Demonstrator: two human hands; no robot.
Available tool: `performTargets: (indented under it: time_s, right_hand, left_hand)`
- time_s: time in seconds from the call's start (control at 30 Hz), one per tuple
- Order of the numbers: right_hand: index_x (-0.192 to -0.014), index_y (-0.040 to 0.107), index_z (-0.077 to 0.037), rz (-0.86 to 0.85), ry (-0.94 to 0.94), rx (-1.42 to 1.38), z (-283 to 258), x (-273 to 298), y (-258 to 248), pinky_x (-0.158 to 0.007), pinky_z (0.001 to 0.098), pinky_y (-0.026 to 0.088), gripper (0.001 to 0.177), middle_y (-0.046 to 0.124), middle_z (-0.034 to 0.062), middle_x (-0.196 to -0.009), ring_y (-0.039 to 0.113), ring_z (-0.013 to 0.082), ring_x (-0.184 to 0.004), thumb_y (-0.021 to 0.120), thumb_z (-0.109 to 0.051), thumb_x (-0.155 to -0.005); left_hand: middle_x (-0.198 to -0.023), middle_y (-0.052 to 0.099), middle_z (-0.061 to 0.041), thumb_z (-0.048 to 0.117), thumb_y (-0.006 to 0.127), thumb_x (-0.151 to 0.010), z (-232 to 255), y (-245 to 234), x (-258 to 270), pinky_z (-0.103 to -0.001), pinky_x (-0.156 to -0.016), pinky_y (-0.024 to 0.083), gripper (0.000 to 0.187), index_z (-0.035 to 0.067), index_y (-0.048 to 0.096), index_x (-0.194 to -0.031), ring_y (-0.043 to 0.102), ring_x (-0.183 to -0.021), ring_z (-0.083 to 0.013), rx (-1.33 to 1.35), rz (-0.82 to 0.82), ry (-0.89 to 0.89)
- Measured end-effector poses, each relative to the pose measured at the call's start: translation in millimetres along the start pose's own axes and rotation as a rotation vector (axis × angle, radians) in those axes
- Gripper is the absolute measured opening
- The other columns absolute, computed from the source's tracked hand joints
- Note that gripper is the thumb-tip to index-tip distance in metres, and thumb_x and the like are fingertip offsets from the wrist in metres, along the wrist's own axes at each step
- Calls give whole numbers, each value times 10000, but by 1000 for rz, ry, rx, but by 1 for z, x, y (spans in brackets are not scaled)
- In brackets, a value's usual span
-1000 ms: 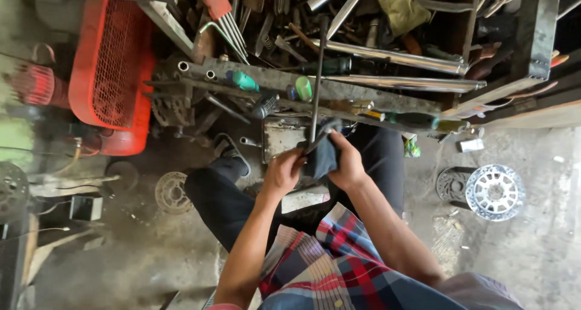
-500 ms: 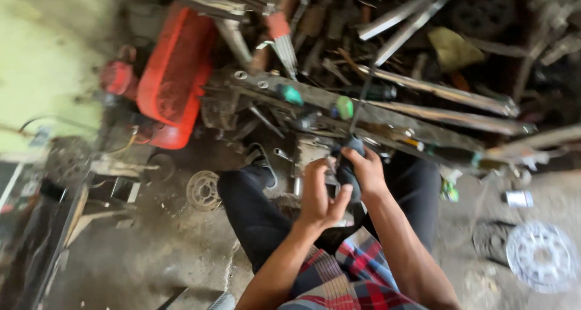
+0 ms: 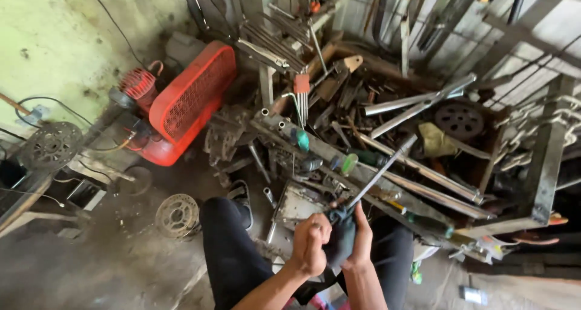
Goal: The person sits on a low stool in a workshop and cleans a metal mechanical part using a dark cloth. They wipe the surface of the part and use a metal rod to clean inside the holes and crevices of the component.
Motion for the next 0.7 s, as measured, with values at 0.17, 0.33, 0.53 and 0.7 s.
performTargets:
  time_s: [0.17,0.33,0.53,0.7]
  right_hand:
    - [-1032,682,-63,-41,-19,-140,-39,1,24,-840,396,573,609,719,98,-989,698,273,-894,488,-638,-975]
    - [-1066,697,-61,-251,-145,-172,-82,-5,43,-733,409,571,573,728,133,-1001,701,305,-868,558,-617,-1060]
    - [-985,682,-126,-68,-126,-221,-79,8,57,-783,414,582,450,719,71,-967,709,263,-874,572,-560,-1030]
    - [-1048,693,-96,49,-172,74,-64,6,41,-782,395,563,323,711,66,-937,674,228,-843,615,-408,-1022]
  left_hand:
    - [-693,385,24,652,395,-1071,-16,-14,31,-271,-508,286,604,120,403,-785,328,-569,-78,395,-18,-136]
    - [-723,385,11,609,486,-1041,-26,-49,67,-288,-513,258,563,100,411,-813,302,-579,-80,594,63,-203]
    - [-701,415,-40,627,547,-1006,1,-121,67,-289,-509,265,607,70,446,-784,322,-562,-105,504,74,-141]
    - [-712,394,-41,554,605,-1005,39,-177,62,-314,-546,274,577,62,438,-753,321,-611,-125,495,42,-265]
Point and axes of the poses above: each hand's wrist, its own x-axis away from the middle knuckle, its own y-axis out of the palm, z = x × y, the point moved 8 cm from there along -x, towards the middle knuckle
